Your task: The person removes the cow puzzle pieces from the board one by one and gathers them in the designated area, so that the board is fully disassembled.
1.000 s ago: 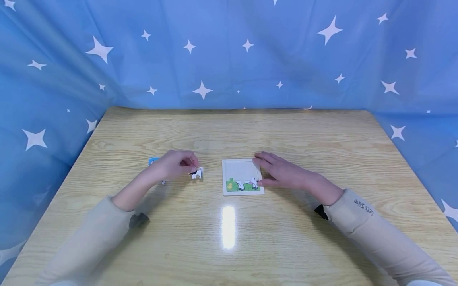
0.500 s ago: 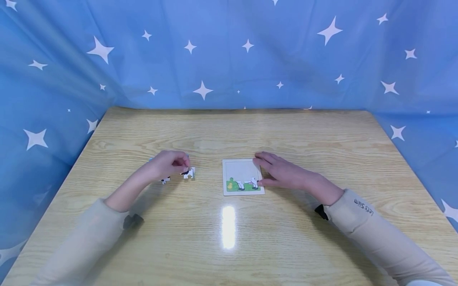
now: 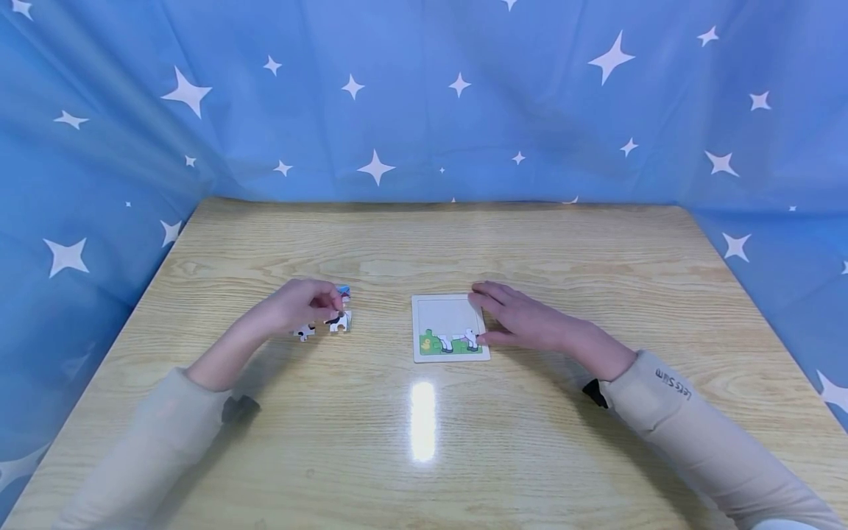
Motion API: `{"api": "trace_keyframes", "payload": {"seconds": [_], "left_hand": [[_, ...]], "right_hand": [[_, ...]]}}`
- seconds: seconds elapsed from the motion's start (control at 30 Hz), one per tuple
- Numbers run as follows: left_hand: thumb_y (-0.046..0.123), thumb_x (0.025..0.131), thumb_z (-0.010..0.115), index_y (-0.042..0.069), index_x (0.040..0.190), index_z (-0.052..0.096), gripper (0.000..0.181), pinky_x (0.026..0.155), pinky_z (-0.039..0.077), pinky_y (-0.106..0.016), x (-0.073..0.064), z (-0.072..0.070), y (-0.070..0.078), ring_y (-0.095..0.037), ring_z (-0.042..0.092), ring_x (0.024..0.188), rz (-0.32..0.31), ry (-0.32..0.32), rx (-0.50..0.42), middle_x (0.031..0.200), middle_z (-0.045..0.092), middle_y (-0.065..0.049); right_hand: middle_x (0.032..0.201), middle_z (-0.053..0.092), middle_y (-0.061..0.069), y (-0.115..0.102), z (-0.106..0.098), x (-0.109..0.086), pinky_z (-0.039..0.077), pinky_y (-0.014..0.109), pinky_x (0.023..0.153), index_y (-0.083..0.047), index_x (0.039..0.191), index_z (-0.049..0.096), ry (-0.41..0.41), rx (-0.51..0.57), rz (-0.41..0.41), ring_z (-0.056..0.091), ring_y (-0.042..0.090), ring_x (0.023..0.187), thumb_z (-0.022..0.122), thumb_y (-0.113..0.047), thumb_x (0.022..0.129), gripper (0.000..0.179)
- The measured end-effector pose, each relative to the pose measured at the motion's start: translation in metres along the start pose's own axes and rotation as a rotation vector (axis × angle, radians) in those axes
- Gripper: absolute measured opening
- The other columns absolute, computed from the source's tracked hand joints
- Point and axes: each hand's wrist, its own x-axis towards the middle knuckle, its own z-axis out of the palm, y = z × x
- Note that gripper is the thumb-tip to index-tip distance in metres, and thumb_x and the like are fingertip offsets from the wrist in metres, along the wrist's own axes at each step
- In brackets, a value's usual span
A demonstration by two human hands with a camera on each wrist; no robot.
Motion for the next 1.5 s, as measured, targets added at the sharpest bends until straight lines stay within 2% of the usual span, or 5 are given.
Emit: {"api": "trace_keyframes", "payload": {"seconds": [0.5,0.7,0.83,1.03,1.5], "left_hand": [[-0.006,0.103,0.067,0.002,0.101,0.069,0.009,0.069,0.046,-0.029,0.0003,-0.0046,-0.0062,-0.017,0.053,0.074,0.013,-0.001,0.080,0.085,0.063,-0.004],[-0.006,0.103,0.068,0.001,0.100,0.069,0.008,0.073,0.047,-0.032,0.0026,-0.0045,-0.0070,-0.017,0.055,0.077,0.021,-0.006,0.099,0.086,0.063,-0.004],[-0.006,0.103,0.068,0.000,0.100,0.069,0.006,0.077,0.049,-0.035,0.0038,-0.0039,-0.0066,-0.019,0.056,0.081,0.022,-0.006,0.112,0.086,0.063,-0.005],[-0.005,0.104,0.069,-0.003,0.100,0.069,0.004,0.077,0.049,-0.035,0.0053,-0.0040,-0.0039,-0.019,0.056,0.081,0.007,-0.015,0.127,0.086,0.063,-0.006],[-0.003,0.105,0.070,0.000,0.104,0.068,0.004,0.073,0.047,-0.034,0.0060,-0.0029,0.0004,-0.019,0.055,0.077,-0.030,-0.015,0.118,0.089,0.067,-0.008]], "right_hand": [[0.176,0.030,0.024,-0.0025,-0.0017,-0.0011,0.028,0.067,0.127,-0.003,0.170,0.037,0.000,0.014,0.010,0.025,0.045,0.164,0.061,-0.063,0.109,0.090],[0.176,0.031,0.024,0.0003,0.0002,-0.0007,0.029,0.066,0.127,-0.003,0.170,0.038,0.009,-0.008,-0.001,0.026,0.044,0.164,0.064,-0.059,0.108,0.088],[0.176,0.030,0.023,0.0003,0.0003,-0.0010,0.028,0.066,0.127,-0.004,0.171,0.037,0.008,0.005,0.003,0.026,0.044,0.164,0.061,-0.063,0.108,0.090],[0.177,0.029,0.024,-0.0021,-0.0009,-0.0015,0.027,0.068,0.127,-0.003,0.171,0.036,0.006,0.028,0.011,0.024,0.045,0.164,0.054,-0.072,0.107,0.095],[0.177,0.029,0.024,-0.0040,-0.0026,-0.0011,0.027,0.067,0.127,-0.003,0.171,0.036,-0.006,0.021,0.017,0.024,0.045,0.164,0.057,-0.069,0.108,0.093]]}}
